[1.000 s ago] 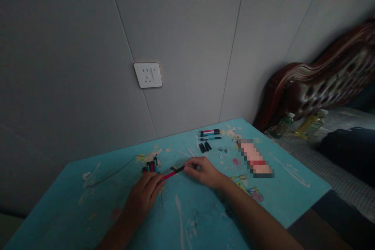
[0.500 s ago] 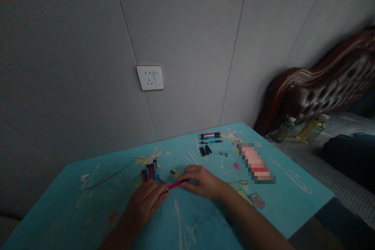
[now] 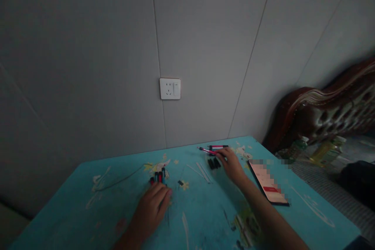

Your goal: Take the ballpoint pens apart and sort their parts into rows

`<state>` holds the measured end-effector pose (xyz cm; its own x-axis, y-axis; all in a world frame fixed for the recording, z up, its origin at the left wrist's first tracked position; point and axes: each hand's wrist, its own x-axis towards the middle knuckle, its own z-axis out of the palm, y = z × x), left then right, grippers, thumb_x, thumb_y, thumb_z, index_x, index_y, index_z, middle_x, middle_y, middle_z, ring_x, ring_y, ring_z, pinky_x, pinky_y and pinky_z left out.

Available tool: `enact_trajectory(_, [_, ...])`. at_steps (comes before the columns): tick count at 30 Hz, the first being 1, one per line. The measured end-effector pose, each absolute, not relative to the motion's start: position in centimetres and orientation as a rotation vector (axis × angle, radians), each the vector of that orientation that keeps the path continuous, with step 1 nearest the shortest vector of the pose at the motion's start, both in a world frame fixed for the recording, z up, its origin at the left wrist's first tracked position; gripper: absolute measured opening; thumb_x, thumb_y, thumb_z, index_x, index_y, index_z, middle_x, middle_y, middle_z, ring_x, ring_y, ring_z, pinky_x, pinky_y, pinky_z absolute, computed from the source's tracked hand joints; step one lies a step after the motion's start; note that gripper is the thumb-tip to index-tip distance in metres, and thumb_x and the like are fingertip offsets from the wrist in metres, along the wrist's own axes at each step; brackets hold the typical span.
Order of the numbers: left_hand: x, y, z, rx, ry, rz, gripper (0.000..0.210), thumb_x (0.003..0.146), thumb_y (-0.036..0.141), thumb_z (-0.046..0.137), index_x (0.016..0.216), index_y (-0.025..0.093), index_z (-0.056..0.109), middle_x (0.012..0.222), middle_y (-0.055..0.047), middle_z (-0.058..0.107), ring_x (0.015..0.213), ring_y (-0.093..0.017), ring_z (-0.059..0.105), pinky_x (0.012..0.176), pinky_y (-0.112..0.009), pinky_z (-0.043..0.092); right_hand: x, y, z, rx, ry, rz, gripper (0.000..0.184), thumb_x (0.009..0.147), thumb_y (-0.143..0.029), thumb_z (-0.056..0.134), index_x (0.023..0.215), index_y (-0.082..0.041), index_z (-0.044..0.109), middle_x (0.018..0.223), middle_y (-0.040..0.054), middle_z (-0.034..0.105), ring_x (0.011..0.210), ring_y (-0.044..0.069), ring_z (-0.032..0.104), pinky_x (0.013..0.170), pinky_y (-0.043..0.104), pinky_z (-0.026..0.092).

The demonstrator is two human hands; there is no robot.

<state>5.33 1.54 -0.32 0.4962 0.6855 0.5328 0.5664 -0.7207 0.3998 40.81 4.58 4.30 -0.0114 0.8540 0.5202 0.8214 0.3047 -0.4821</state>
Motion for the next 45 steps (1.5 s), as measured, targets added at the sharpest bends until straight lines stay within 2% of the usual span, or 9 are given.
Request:
enact_trajectory(3, [5.6, 1.4, -0.2, 2.585, 1.082, 1.006, 0.022, 0.099, 0.021, 0.043, 0.089, 0.020, 0.063, 0.084, -0.005, 0.060, 0.085, -0.019, 0.056, 0.085, -0.036, 0.045, 45.8, 7.1, 4.2, -1.751, -1.912, -0.027, 0.032, 0.099, -0.034, 0.044, 0.110, -0.019, 0.070, 0.101, 0.0088, 0.065, 0.095, 0.021, 0.059, 0.087, 0.032, 0.044])
enact_trajectory(8, [5.8, 1.4, 0.0, 2.600, 1.036, 0.988, 0.022, 0.099, 0.021, 0.043, 0.085, 0.020, 0.061, 0.083, -0.004, 0.059, 0.084, -0.019, 0.055, 0.081, -0.034, 0.044, 49.8, 9.3, 3.2, -1.875, -2.005, -0.053, 0.035, 0.097, -0.037, 0.045, 0.105, -0.020, 0.074, 0.094, 0.0086, 0.067, 0.090, 0.021, 0.060, 0.083, 0.029, 0.042])
enact_trajectory(17, [5.9, 1.2, 0.1, 2.621, 1.038, 0.958, 0.024, 0.100, 0.021, 0.042, 0.083, 0.021, 0.059, 0.081, -0.003, 0.057, 0.082, -0.018, 0.054, 0.078, -0.033, 0.044, 49.6, 10.9, 1.6, -1.924, -2.115, -0.121, 0.033, 0.097, -0.040, 0.047, 0.106, -0.025, 0.075, 0.096, 0.0073, 0.067, 0.092, 0.020, 0.059, 0.082, 0.027, 0.039])
enact_trajectory(26, [5.8, 1.4, -0.2, 2.629, 1.043, 0.934, 0.024, 0.099, 0.021, 0.043, 0.081, 0.020, 0.058, 0.081, -0.003, 0.057, 0.083, -0.018, 0.054, 0.078, -0.034, 0.043, 49.9, 9.5, 2.2, -1.930, -2.163, -0.142, 0.029, 0.095, -0.036, 0.052, 0.114, -0.025, 0.071, 0.107, 0.0083, 0.067, 0.101, 0.022, 0.059, 0.091, 0.029, 0.039])
enact_trajectory(31, [5.8, 1.4, -0.3, 2.652, 1.036, 0.921, 0.024, 0.099, 0.021, 0.042, 0.081, 0.020, 0.057, 0.081, -0.003, 0.057, 0.082, -0.018, 0.053, 0.079, -0.034, 0.043, 49.6, 8.7, 2.4, -1.927, -2.212, -0.114, 0.022, 0.092, -0.031, 0.056, 0.104, -0.025, 0.073, 0.106, 0.0063, 0.068, 0.101, 0.021, 0.059, 0.092, 0.028, 0.039])
enact_trajectory(36, [5.8, 1.5, -0.2, 2.688, 1.011, 0.943, 0.025, 0.099, 0.021, 0.042, 0.081, 0.020, 0.058, 0.079, -0.003, 0.057, 0.080, -0.018, 0.053, 0.078, -0.033, 0.044, 48.4, 8.8, 2.7, -1.971, -2.200, -0.102, 0.019, 0.093, -0.028, 0.055, 0.098, -0.021, 0.072, 0.102, 0.0077, 0.068, 0.095, 0.020, 0.061, 0.086, 0.027, 0.040])
enact_trajectory(45, [5.7, 1.3, -0.1, 2.705, 1.015, 0.926, 0.022, 0.098, 0.019, 0.044, 0.083, 0.021, 0.060, 0.081, -0.004, 0.059, 0.082, -0.019, 0.055, 0.080, -0.036, 0.044, 46.6, 8.5, 4.0, -2.003, -2.200, -0.118, 0.029, 0.098, -0.031, 0.048, 0.116, -0.022, 0.069, 0.111, 0.0104, 0.066, 0.105, 0.022, 0.058, 0.094, 0.030, 0.038])
